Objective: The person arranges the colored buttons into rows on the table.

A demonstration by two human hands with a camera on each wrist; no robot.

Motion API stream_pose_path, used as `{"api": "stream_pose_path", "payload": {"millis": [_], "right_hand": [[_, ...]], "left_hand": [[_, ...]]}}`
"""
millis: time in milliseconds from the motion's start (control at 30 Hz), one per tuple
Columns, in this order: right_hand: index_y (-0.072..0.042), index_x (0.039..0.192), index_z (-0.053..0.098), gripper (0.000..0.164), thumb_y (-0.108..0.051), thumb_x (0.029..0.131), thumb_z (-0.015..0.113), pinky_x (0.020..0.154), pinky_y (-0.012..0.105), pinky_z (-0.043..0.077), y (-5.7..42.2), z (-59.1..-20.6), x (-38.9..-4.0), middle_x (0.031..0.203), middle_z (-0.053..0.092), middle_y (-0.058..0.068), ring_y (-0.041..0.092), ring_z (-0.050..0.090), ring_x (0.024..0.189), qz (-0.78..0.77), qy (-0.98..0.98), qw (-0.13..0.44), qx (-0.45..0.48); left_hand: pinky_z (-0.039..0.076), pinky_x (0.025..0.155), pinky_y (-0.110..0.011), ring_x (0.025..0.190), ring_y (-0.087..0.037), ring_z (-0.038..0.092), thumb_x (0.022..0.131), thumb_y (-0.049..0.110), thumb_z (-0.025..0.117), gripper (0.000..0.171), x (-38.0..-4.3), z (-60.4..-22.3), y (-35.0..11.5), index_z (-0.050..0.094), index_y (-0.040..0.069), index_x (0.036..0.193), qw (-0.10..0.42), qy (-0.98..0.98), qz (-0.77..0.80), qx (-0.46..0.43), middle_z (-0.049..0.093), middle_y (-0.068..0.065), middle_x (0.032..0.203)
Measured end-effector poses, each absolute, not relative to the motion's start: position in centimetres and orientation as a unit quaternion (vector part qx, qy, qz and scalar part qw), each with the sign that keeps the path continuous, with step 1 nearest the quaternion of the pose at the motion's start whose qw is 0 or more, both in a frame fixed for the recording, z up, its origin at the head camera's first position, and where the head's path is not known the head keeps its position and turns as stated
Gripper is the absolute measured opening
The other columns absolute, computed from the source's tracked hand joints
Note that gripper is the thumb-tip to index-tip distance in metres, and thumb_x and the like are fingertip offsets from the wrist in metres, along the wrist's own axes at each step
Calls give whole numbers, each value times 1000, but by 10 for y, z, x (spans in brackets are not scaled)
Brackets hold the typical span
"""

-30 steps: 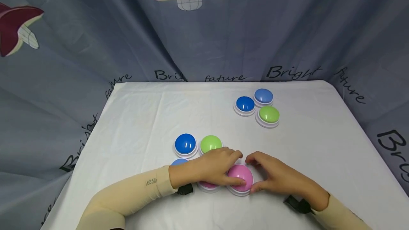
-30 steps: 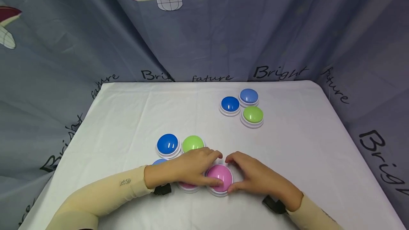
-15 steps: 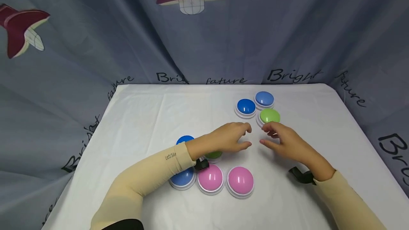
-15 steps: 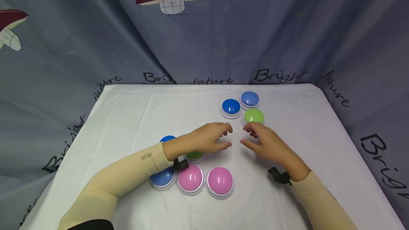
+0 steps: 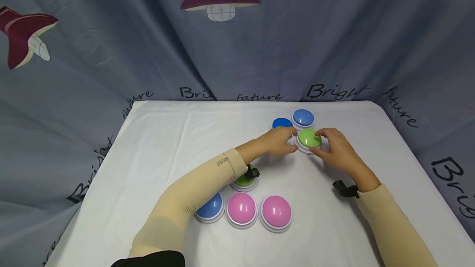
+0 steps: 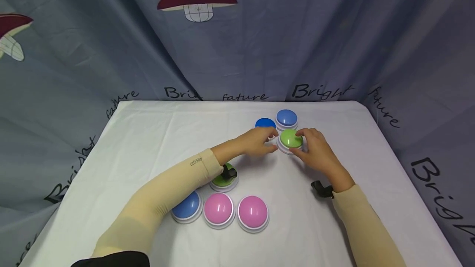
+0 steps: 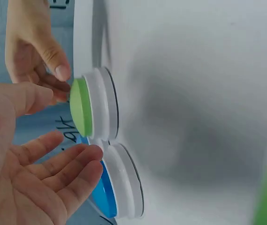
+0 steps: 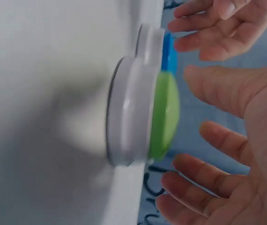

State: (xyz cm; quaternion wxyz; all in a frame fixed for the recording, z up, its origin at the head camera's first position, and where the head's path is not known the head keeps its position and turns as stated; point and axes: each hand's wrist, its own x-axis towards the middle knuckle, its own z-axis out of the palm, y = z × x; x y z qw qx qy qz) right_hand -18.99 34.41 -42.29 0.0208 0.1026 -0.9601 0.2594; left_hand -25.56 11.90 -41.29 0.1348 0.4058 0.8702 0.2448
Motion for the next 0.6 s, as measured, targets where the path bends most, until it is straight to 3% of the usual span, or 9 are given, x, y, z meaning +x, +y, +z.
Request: {"api": "stream_pose_path", "payload": {"millis": [233, 400, 600], "right_hand": [[7, 145, 26, 103, -44, 77, 84, 105, 67, 28, 355, -439, -200, 144, 35, 35, 51, 34, 133, 313, -946, -13, 76], [7, 142, 26, 95, -35, 80, 84, 104, 66, 30, 357, -451, -204, 138, 41, 35, 51, 40, 128, 320, -941, 8, 109], [6, 139, 32, 81, -20, 81, 83, 104, 61, 33, 350, -452, -207, 135, 45, 31, 46, 43, 127, 315, -941, 22, 124]], "left_hand": [[43, 98, -26, 124, -15, 52, 95, 32, 64, 65, -261, -415, 135, 40, 4, 148, 198, 871, 247, 377, 53, -10, 142], [37, 105, -23, 131, -16, 47, 95, 35, 65, 73, -261, -418, 147, 32, 2, 151, 216, 864, 254, 376, 46, -11, 148], [40, 101, -23, 123, -14, 51, 93, 38, 68, 73, -261, -423, 154, 34, 4, 149, 213, 869, 268, 358, 52, -7, 140]]}}
